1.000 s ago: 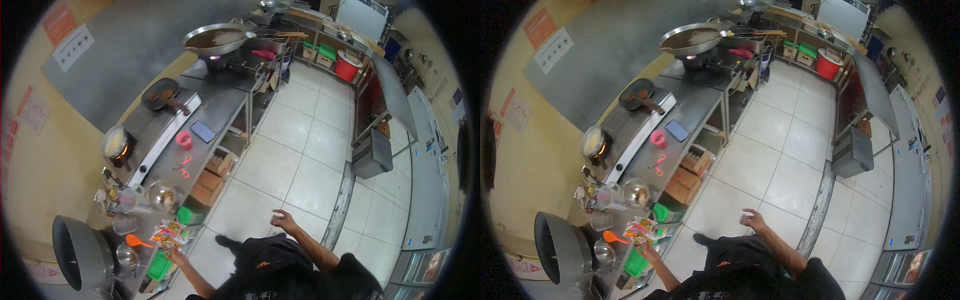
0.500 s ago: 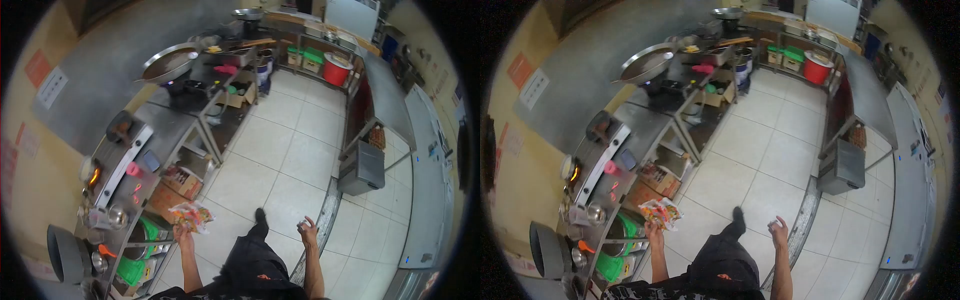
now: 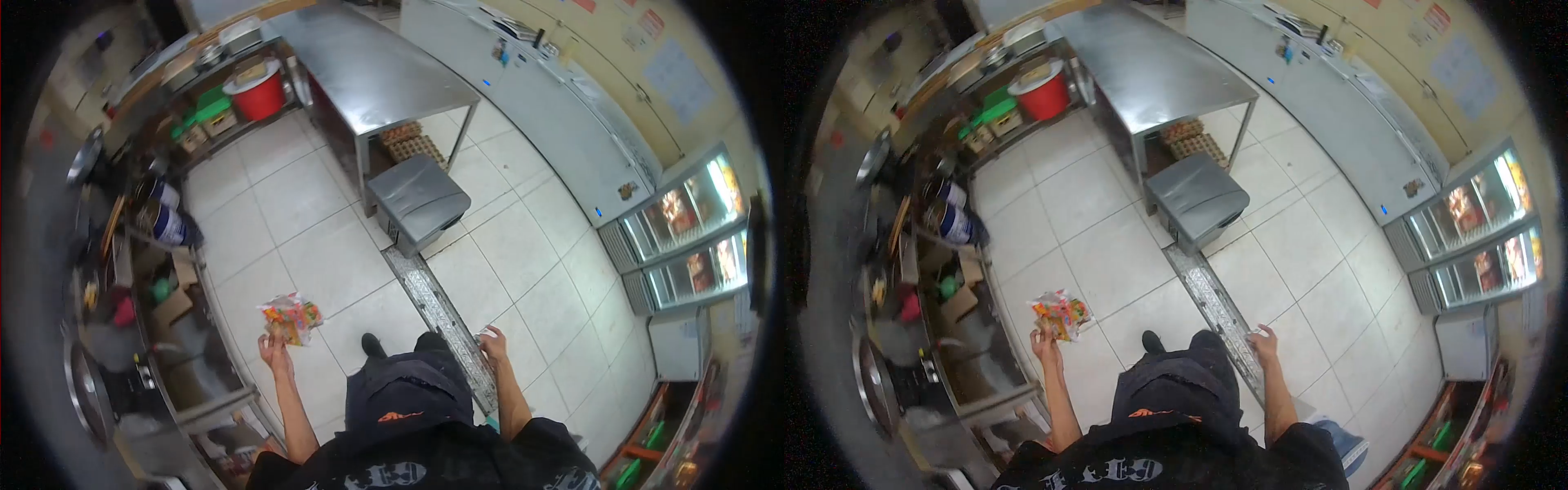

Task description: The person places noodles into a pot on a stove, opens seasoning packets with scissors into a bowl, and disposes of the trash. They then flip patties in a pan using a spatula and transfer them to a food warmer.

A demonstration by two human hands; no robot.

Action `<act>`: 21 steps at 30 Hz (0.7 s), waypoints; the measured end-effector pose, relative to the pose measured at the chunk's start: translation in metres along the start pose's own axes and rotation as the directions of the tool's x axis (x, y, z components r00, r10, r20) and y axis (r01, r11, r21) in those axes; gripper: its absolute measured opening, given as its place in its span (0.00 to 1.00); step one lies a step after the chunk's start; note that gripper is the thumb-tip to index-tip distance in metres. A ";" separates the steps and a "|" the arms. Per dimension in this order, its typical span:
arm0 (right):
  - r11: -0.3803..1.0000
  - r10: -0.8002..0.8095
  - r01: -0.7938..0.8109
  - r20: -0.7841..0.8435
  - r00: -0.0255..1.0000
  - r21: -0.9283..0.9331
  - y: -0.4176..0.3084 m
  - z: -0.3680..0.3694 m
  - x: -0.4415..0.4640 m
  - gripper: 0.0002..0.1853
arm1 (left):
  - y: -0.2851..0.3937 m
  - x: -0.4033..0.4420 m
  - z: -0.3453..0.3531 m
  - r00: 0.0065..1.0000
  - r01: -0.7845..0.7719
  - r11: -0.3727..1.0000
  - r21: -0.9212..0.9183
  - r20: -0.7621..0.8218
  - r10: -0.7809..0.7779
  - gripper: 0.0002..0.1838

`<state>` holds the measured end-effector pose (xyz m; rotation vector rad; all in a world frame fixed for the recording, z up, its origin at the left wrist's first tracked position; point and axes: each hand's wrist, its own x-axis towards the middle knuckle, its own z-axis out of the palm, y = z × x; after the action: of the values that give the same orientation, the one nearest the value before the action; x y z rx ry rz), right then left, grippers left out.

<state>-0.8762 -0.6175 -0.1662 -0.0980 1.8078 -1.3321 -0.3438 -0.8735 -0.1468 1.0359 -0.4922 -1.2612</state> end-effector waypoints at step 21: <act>0.989 0.136 -0.118 -0.818 0.559 0.084 -0.069 0.139 0.796 0.35 | -0.425 0.231 0.648 0.798 0.383 0.813 0.439 0.287 -0.531 0.18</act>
<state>-1.3072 -1.1630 -0.5832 0.8052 2.5025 -1.3911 -1.0202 -1.3058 -0.2416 1.2609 -0.8413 -1.8996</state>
